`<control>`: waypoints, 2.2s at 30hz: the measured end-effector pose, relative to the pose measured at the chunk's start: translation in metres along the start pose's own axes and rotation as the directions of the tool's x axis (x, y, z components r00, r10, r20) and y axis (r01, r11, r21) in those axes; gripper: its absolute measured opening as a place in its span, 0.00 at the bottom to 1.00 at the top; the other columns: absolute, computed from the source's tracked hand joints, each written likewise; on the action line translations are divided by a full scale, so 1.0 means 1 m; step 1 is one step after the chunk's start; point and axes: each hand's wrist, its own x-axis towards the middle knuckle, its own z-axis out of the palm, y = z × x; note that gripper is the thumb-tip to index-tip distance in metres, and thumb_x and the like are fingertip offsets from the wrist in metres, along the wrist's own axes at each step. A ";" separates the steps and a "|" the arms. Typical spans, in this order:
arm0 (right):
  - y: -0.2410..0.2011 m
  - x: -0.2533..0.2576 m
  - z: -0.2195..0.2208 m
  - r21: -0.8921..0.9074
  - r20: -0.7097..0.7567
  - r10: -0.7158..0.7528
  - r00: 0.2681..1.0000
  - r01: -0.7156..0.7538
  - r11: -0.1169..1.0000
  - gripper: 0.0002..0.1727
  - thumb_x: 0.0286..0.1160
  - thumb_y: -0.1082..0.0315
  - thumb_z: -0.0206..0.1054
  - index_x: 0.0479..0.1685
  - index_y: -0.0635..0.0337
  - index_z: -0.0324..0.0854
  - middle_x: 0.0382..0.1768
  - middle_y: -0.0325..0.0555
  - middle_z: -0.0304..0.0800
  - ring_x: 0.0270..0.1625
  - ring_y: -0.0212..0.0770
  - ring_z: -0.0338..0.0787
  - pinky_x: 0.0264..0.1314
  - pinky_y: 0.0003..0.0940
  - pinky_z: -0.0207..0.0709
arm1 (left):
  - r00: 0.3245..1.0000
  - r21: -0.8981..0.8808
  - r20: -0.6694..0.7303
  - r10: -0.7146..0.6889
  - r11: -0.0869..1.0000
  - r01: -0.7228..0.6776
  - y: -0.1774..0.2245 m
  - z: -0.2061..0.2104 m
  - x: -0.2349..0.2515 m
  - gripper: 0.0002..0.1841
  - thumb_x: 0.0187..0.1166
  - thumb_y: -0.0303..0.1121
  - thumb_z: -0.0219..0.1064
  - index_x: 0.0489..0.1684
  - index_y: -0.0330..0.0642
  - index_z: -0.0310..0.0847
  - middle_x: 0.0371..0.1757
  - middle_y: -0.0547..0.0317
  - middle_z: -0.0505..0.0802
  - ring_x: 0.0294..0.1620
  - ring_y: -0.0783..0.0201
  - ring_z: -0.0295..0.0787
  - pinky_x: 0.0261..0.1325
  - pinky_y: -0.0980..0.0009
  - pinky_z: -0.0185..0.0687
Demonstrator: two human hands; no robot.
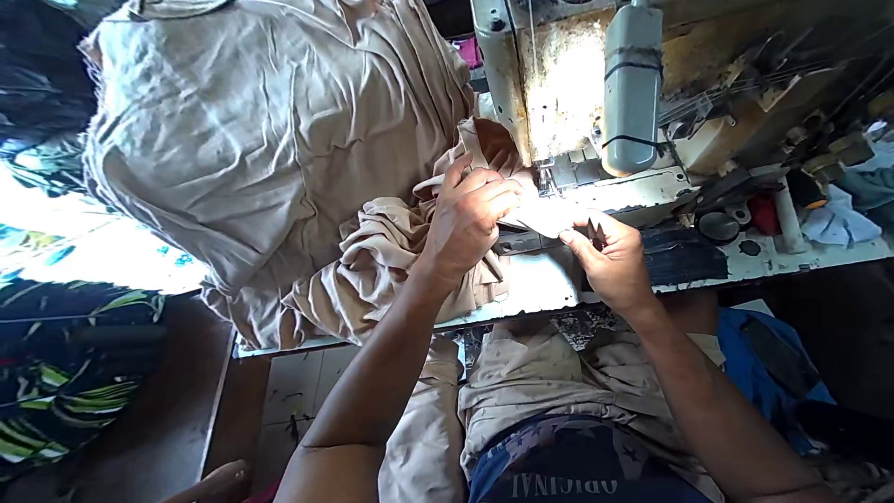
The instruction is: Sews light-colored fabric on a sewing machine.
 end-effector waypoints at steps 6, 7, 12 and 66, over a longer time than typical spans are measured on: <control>0.005 0.007 0.002 -0.001 0.003 -0.011 1.000 0.011 1.000 0.07 0.78 0.76 0.69 0.50 0.62 0.87 0.39 0.42 0.91 0.32 0.31 0.86 0.34 0.25 0.83 | 0.966 -0.076 0.243 0.083 0.995 -0.066 0.001 -0.033 0.008 0.16 0.75 0.42 0.66 0.54 0.48 0.91 0.77 0.49 0.81 0.81 0.46 0.70 0.83 0.45 0.64; 0.006 0.008 0.001 -0.013 0.009 -0.020 1.000 0.020 1.000 0.07 0.79 0.76 0.69 0.50 0.61 0.87 0.40 0.42 0.92 0.33 0.30 0.87 0.35 0.25 0.84 | 0.957 -0.039 0.288 0.043 0.999 -0.033 -0.001 -0.044 0.009 0.21 0.75 0.55 0.69 0.52 0.50 0.90 0.79 0.49 0.79 0.83 0.45 0.68 0.83 0.41 0.63; 0.009 0.011 -0.003 -0.119 0.056 -0.068 0.996 0.075 0.990 0.07 0.81 0.72 0.68 0.51 0.60 0.88 0.41 0.42 0.91 0.36 0.30 0.88 0.39 0.26 0.85 | 0.946 0.083 0.321 -0.054 0.996 0.029 -0.023 -0.100 0.010 0.24 0.73 0.60 0.70 0.35 0.46 0.86 0.78 0.48 0.79 0.82 0.42 0.69 0.81 0.39 0.64; 0.009 -0.001 -0.005 0.019 0.028 -0.004 1.000 0.003 1.000 0.05 0.78 0.74 0.70 0.48 0.62 0.87 0.36 0.40 0.90 0.28 0.28 0.83 0.30 0.23 0.80 | 0.898 0.027 0.429 0.097 0.992 -0.120 -0.006 -0.058 0.018 0.28 0.73 0.63 0.66 0.54 0.48 0.89 0.72 0.51 0.83 0.76 0.44 0.75 0.70 0.38 0.70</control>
